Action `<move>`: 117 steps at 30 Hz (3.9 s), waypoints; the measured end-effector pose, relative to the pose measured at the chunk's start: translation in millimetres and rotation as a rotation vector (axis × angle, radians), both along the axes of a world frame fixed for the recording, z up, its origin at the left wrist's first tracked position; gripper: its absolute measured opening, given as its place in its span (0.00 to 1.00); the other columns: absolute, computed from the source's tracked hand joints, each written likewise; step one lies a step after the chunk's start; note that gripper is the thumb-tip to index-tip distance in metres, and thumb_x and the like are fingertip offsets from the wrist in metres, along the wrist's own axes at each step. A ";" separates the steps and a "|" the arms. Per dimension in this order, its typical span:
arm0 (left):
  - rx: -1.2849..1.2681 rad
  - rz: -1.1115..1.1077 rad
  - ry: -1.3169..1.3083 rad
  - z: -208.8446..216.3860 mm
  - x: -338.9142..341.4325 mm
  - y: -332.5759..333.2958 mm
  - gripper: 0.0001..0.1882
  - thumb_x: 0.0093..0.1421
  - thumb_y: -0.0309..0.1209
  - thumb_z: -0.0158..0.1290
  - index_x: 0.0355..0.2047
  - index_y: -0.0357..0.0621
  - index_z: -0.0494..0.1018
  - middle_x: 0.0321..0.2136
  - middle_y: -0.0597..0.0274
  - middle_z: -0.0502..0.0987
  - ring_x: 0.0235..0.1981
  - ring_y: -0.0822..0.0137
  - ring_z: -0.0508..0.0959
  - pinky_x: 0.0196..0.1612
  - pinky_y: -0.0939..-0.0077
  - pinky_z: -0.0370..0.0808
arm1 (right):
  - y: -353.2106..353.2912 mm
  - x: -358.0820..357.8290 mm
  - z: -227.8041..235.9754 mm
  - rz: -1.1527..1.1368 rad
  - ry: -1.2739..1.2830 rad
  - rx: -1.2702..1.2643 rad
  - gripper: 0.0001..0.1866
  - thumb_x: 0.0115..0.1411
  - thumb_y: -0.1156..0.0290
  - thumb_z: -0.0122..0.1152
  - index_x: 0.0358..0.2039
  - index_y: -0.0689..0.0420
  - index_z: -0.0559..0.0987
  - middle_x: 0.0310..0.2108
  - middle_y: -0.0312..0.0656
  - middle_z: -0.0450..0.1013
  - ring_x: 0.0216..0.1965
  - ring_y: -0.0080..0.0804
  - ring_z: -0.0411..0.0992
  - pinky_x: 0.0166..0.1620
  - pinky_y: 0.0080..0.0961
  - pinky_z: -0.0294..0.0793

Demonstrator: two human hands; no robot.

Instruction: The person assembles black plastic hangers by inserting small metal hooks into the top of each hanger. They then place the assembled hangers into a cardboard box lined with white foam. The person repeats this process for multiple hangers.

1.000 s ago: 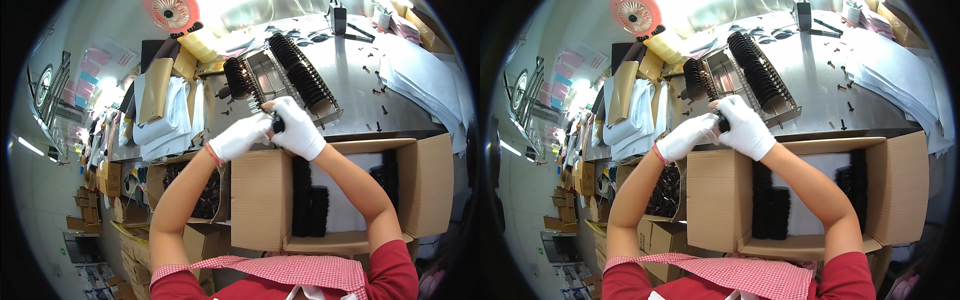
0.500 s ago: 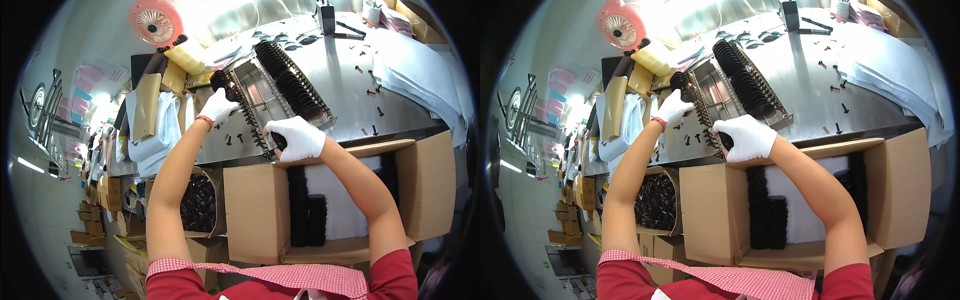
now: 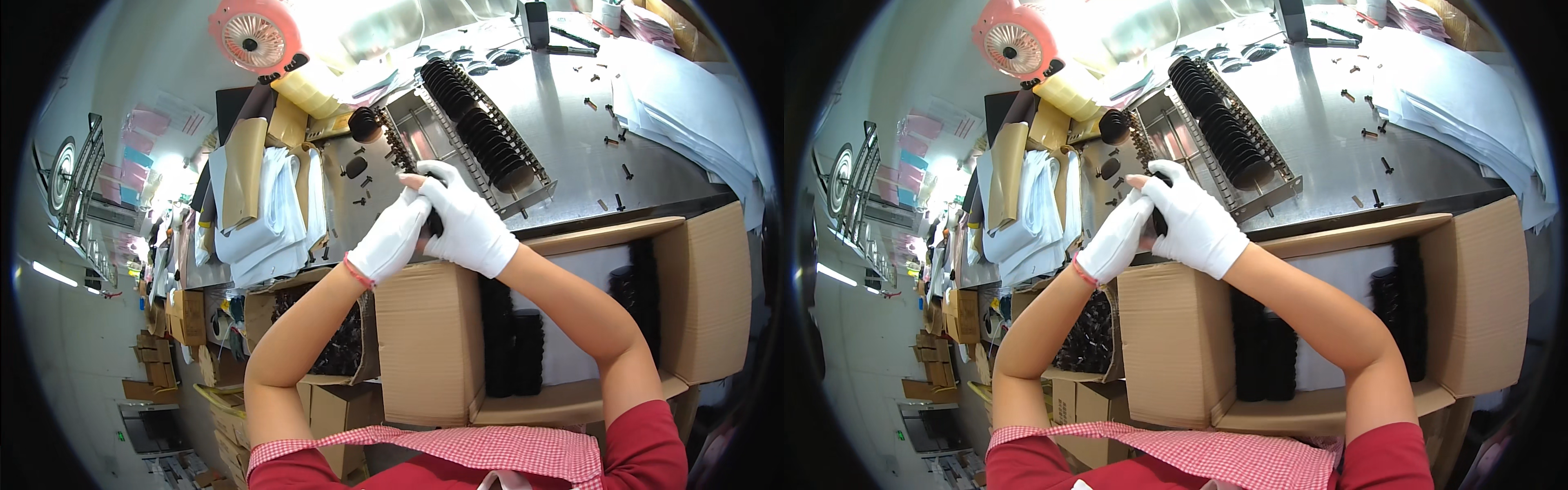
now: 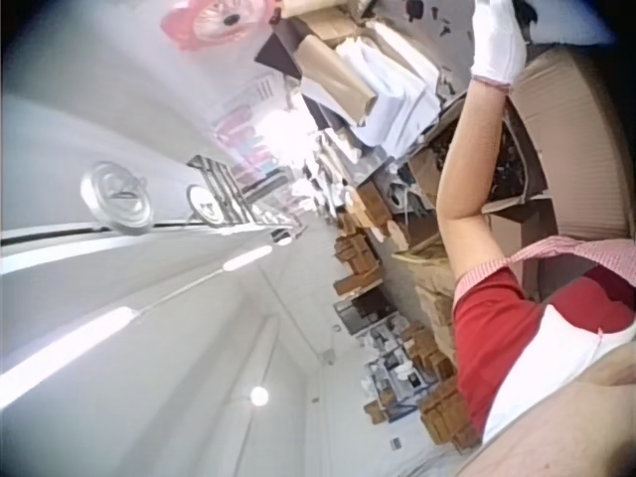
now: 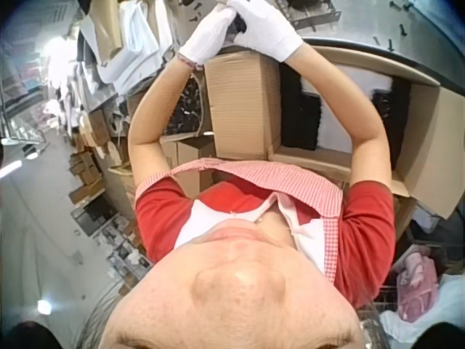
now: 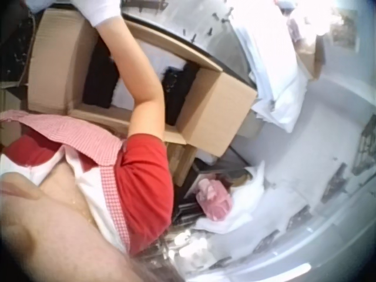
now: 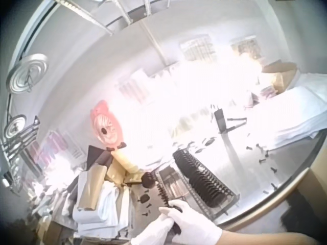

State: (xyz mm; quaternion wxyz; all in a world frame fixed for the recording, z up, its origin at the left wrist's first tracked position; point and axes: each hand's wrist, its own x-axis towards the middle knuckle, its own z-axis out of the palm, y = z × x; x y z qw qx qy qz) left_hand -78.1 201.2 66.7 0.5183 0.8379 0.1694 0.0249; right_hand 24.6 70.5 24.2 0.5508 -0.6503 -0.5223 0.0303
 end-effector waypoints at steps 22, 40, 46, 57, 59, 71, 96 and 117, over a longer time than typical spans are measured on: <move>1.276 0.342 0.472 -23.6 114.2 169.5 0.17 0.65 0.37 0.40 0.45 0.40 0.72 0.40 0.38 0.80 0.45 0.41 0.80 0.48 0.49 0.75 | -14.2 42.4 -26.6 0.135 -0.016 -0.126 0.21 0.48 0.66 0.69 0.43 0.55 0.75 0.37 0.46 0.75 0.41 0.47 0.76 0.45 0.36 0.78; -0.600 -0.050 0.114 -33.2 -6.6 -132.3 0.32 0.56 0.31 0.60 0.59 0.38 0.60 0.45 0.59 0.72 0.44 0.70 0.73 0.48 0.73 0.74 | -148.9 -13.2 -11.3 0.021 -0.287 -0.132 0.52 0.36 0.66 0.81 0.62 0.65 0.63 0.57 0.54 0.66 0.62 0.55 0.63 0.64 0.40 0.63; 0.234 -0.580 0.412 -107.7 35.1 -143.8 0.22 0.53 0.42 0.62 0.44 0.45 0.74 0.34 0.50 0.79 0.36 0.57 0.80 0.44 0.66 0.75 | -240.4 27.6 -65.9 0.039 0.292 -0.776 0.30 0.61 0.61 0.63 0.61 0.60 0.69 0.54 0.52 0.74 0.55 0.43 0.73 0.57 0.33 0.71; 0.864 -0.470 0.334 -207.8 27.2 -183.4 0.20 0.64 0.43 0.49 0.30 0.38 0.79 0.33 0.42 0.77 0.38 0.43 0.77 0.42 0.51 0.74 | -250.1 21.3 -87.6 0.259 0.508 -0.887 0.23 0.61 0.70 0.57 0.57 0.58 0.73 0.43 0.50 0.79 0.45 0.42 0.77 0.51 0.30 0.74; 0.760 -0.506 0.213 -216.5 27.8 -176.3 0.15 0.63 0.39 0.49 0.35 0.39 0.78 0.36 0.43 0.77 0.38 0.44 0.79 0.42 0.51 0.75 | -245.7 29.2 -78.1 0.216 0.465 -0.783 0.19 0.61 0.71 0.57 0.53 0.58 0.75 0.42 0.48 0.79 0.43 0.40 0.78 0.49 0.29 0.75; 0.462 -0.429 0.454 -167.2 15.6 -176.8 0.21 0.67 0.42 0.48 0.49 0.36 0.72 0.42 0.39 0.77 0.44 0.40 0.78 0.51 0.52 0.73 | -174.0 85.6 -34.8 0.038 0.513 -0.083 0.10 0.64 0.81 0.51 0.42 0.62 0.79 0.36 0.38 0.79 0.41 0.21 0.76 0.47 0.20 0.76; 1.189 -0.149 0.216 -27.0 131.4 -77.3 0.12 0.61 0.32 0.43 0.40 0.38 0.69 0.29 0.40 0.80 0.31 0.44 0.82 0.35 0.50 0.77 | -61.9 31.0 -43.9 0.194 -0.373 -0.286 0.15 0.53 0.67 0.64 0.39 0.62 0.81 0.35 0.54 0.78 0.42 0.51 0.76 0.48 0.40 0.74; 0.570 -0.029 0.250 -19.9 160.3 7.6 0.43 0.50 0.46 0.68 0.56 0.28 0.63 0.43 0.42 0.78 0.47 0.58 0.79 0.53 0.68 0.74 | -51.5 75.0 -30.2 0.035 -0.260 -0.416 0.20 0.47 0.66 0.66 0.42 0.55 0.75 0.35 0.48 0.74 0.34 0.49 0.76 0.40 0.41 0.78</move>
